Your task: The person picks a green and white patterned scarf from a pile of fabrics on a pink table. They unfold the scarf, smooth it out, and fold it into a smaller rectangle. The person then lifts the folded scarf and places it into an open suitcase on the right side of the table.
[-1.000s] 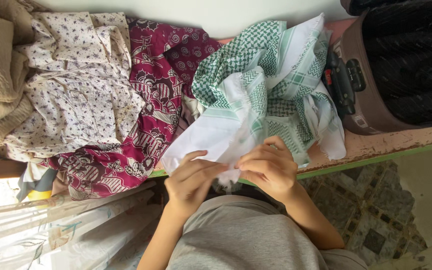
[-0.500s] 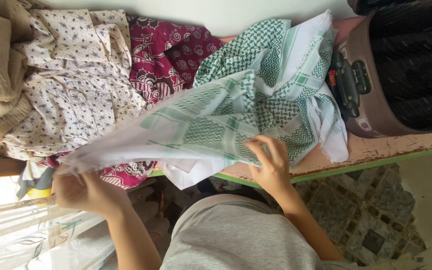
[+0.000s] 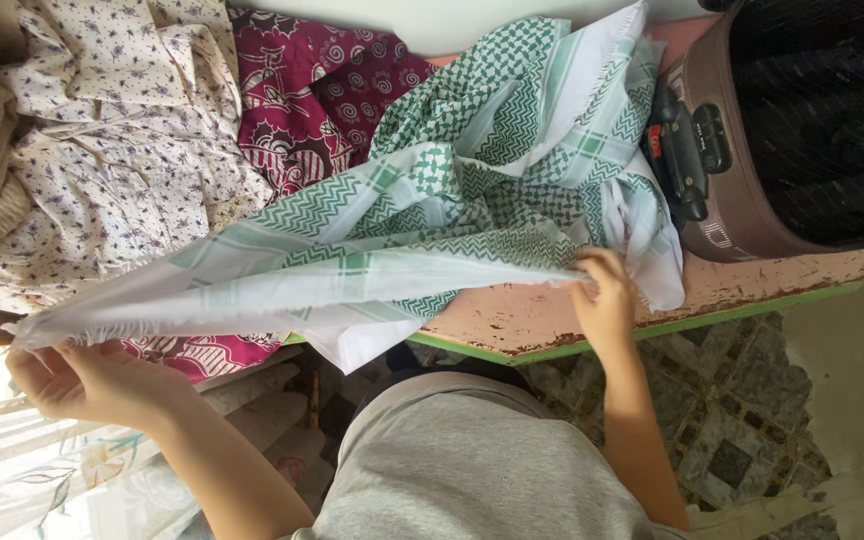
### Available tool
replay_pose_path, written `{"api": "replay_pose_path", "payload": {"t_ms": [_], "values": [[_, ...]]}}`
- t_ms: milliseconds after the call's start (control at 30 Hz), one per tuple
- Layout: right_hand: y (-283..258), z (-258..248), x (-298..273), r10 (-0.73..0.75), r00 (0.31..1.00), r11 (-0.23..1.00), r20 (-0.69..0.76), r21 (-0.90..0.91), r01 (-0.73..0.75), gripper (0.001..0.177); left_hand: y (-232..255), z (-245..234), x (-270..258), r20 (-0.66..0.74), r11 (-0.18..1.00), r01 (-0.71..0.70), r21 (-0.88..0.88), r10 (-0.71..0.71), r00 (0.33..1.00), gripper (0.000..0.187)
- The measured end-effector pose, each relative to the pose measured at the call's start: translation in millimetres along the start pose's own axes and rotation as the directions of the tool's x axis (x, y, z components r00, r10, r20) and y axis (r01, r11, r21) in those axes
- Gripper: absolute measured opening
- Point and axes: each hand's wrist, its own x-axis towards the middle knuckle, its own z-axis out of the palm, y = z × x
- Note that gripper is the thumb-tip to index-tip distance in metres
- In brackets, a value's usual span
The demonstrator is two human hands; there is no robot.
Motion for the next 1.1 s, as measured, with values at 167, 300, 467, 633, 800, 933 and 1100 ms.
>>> {"api": "replay_pose_path", "payload": {"t_ms": [167, 300, 467, 633, 800, 933, 1100], "values": [[33.0, -44.0, 4.4, 0.187, 0.971, 0.972, 0.149, 0.112, -0.204, 0.014, -2.4, -1.0, 6.8, 0.048, 0.997, -0.075, 0.014, 0.074, 0.996, 0.002], [20.4, -76.2, 23.7, 0.29, 0.892, 0.861, 0.348, 0.312, -0.402, 0.027, 1.6, -0.9, 15.5, 0.093, 0.994, -0.108, -0.012, 0.108, 0.99, 0.006], [-13.4, -56.6, 66.8, 0.555, 0.65, 0.819, 0.519, -0.208, -0.534, 0.036, -6.2, -10.6, 29.1, 0.112, 0.97, -0.219, 0.11, 0.206, 0.972, 0.008], [-47.7, -24.7, 88.5, 0.007, 0.982, 0.979, 0.189, -0.204, 0.032, 0.039, -17.5, -29.4, 41.5, 0.148, 0.952, -0.289, 0.103, 0.273, 0.951, 0.015], [-80.5, 7.8, 115.2, -0.352, 0.931, 0.907, 0.095, -0.212, 0.365, 0.056, -8.0, -28.8, 47.1, 0.121, 0.943, -0.283, 0.177, 0.264, 0.957, 0.012], [-81.3, 30.3, 147.8, -0.383, 0.904, 0.909, 0.189, -0.095, 0.405, 0.028, -3.3, -19.9, 49.3, 0.12, 0.961, -0.25, 0.121, 0.236, 0.964, 0.01], [-77.7, 20.9, 188.3, -0.257, 0.963, 0.965, -0.079, 0.036, 0.26, 0.024, -21.2, -16.2, 55.0, 0.13, 0.935, -0.302, 0.184, 0.281, 0.951, 0.014]]}}
